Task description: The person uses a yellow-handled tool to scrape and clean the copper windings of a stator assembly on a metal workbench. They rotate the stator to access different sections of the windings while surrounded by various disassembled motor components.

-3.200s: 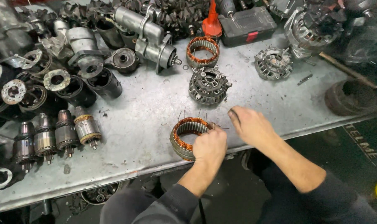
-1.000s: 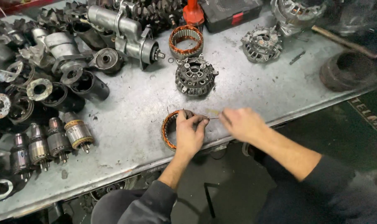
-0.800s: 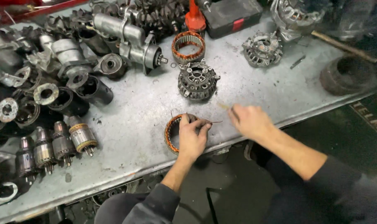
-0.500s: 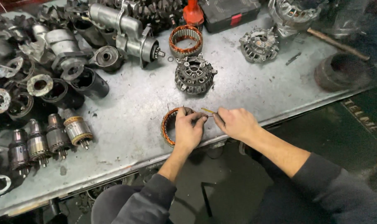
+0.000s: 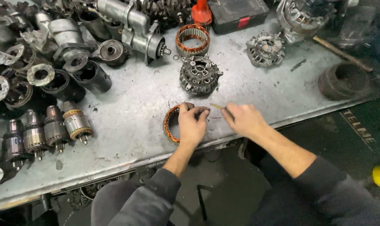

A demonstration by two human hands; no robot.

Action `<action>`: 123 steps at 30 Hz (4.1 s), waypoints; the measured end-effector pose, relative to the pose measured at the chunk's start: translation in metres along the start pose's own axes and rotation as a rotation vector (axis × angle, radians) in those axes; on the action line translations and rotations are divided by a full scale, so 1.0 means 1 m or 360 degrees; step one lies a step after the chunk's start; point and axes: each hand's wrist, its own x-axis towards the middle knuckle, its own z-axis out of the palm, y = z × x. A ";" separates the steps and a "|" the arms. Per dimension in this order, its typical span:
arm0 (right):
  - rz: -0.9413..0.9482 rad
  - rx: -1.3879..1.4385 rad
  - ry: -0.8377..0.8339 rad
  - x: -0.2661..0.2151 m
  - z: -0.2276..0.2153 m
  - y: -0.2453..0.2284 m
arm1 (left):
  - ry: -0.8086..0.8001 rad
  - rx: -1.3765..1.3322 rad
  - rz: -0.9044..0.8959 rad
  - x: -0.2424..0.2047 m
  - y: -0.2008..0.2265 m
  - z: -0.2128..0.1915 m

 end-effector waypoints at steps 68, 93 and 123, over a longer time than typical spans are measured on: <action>0.0349 -0.0325 -0.0076 0.018 -0.009 -0.001 | 0.0026 0.0051 0.0043 -0.010 0.012 -0.004; 0.0110 -0.0254 -0.0036 0.005 -0.005 -0.035 | 0.0129 0.0087 0.0149 -0.015 0.019 -0.001; 0.1435 0.0499 0.0671 -0.521 0.097 0.234 | -0.0090 0.0126 0.0043 -0.011 0.032 -0.007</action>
